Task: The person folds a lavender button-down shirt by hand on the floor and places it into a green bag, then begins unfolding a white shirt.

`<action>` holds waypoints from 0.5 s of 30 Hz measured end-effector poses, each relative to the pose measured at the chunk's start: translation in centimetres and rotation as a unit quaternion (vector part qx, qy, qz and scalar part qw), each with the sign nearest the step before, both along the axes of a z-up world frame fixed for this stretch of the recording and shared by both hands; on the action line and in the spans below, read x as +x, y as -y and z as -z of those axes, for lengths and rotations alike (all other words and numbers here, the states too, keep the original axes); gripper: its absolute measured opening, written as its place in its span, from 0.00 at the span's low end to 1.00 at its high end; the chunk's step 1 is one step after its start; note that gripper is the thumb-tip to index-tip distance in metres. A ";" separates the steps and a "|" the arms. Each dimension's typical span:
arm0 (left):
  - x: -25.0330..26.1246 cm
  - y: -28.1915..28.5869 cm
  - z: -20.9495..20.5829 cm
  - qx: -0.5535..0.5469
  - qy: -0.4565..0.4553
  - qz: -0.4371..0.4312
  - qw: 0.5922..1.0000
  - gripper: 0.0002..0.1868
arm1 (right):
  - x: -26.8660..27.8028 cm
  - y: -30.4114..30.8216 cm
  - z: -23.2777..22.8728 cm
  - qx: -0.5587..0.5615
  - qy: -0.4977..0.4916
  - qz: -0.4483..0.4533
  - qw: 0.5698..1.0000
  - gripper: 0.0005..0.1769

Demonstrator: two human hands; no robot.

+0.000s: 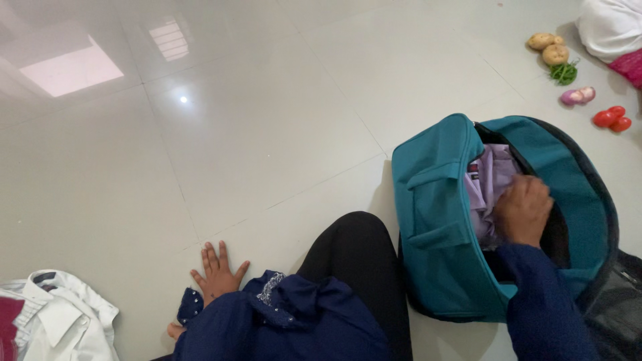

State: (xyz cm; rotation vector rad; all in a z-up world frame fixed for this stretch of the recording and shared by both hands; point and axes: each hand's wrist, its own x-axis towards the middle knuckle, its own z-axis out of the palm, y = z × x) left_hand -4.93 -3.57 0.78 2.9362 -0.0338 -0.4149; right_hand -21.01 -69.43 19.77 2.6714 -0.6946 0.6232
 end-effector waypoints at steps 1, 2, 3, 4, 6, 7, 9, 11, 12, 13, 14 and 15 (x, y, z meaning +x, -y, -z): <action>-0.1 0.0 0.1 -0.002 -0.004 -0.001 1.000 0.54 | -0.2 -0.5 0.0 0.038 -0.005 -0.060 0.997 0.17; -0.2 -0.1 0.3 -0.004 0.001 0.000 1.000 0.54 | -0.2 -0.7 0.0 0.075 -0.010 -0.121 0.990 0.19; 0.0 -0.1 0.4 -0.006 0.007 0.001 1.000 0.54 | 0.1 -1.1 0.3 0.105 -0.002 -0.179 0.978 0.26; 0.0 -0.1 0.5 -0.008 0.014 0.002 1.000 0.54 | 0.5 -1.7 1.2 0.134 0.006 -0.236 0.962 0.33; 0.1 0.0 0.3 -0.001 0.002 -0.001 1.000 0.54 | 1.5 -1.7 3.0 0.133 -0.013 -0.289 0.948 0.41; 0.1 0.1 0.3 0.003 -0.004 -0.003 1.000 0.54 | 2.7 -1.8 4.5 0.104 -0.041 -0.286 0.952 0.41; 0.2 0.2 0.0 0.012 -0.005 0.001 1.000 0.54 | 3.2 -1.6 6.5 0.079 -0.068 -0.300 0.948 0.42; 0.1 0.2 -0.3 0.011 0.001 0.001 1.000 0.55 | 3.5 -2.0 8.4 0.087 -0.068 -0.336 0.935 0.43; 0.1 0.2 -0.4 0.005 0.006 0.000 1.000 0.54 | 3.7 -2.2 9.1 0.088 -0.090 -0.310 0.942 0.43; 0.0 0.3 -0.4 -0.001 0.011 -0.002 1.000 0.54 | 4.0 -2.6 9.9 0.089 -0.112 -0.284 0.948 0.42; 0.0 0.4 -0.5 0.000 0.005 -0.003 1.000 0.54 | 4.2 -2.8 10.4 0.089 -0.133 -0.256 0.953 0.42; 0.0 0.4 -0.7 0.001 0.000 -0.004 1.000 0.54 | 4.4 -3.0 10.8 0.088 -0.136 -0.254 0.953 0.42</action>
